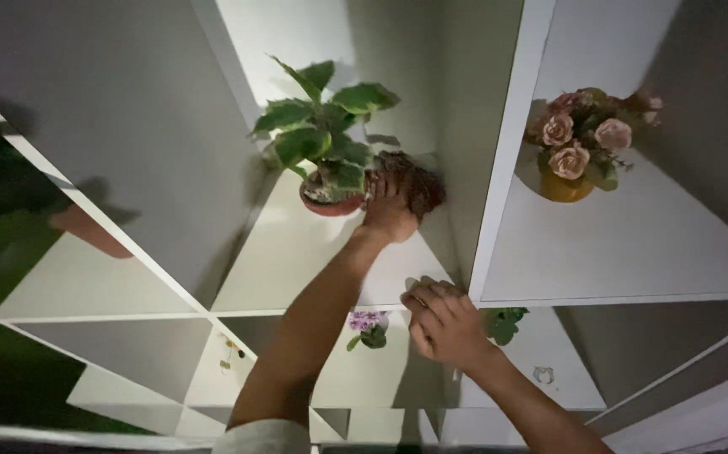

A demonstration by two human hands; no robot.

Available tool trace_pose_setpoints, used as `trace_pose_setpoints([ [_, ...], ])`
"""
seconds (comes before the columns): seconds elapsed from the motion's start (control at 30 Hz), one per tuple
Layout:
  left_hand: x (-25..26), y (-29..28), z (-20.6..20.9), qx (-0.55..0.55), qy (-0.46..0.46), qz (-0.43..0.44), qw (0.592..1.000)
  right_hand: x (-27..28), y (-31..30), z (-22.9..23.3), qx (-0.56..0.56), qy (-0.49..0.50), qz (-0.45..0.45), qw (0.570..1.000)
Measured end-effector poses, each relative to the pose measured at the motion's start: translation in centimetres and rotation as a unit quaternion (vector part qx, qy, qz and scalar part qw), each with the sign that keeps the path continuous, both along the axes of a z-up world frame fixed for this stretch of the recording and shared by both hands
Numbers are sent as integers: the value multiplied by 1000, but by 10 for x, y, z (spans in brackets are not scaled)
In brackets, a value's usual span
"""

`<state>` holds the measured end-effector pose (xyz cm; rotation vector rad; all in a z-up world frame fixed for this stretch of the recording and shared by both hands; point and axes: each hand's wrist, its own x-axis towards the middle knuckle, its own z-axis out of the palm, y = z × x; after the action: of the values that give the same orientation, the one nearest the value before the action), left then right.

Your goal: Wiping down white modular shelving units and rearranging potted plants.

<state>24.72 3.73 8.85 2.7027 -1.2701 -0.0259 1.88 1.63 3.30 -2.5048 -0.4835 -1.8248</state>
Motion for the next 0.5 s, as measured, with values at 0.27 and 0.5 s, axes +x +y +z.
trace_pose_setpoints([
  [0.27, 72, -27, -15, 15, 12, 67, 998, 20, 11, -15, 0, -56, -112, 992],
  [0.5, 61, -62, -11, 51, -81, -74, 993, 7, 19, -2, 5, 24, -157, 987],
])
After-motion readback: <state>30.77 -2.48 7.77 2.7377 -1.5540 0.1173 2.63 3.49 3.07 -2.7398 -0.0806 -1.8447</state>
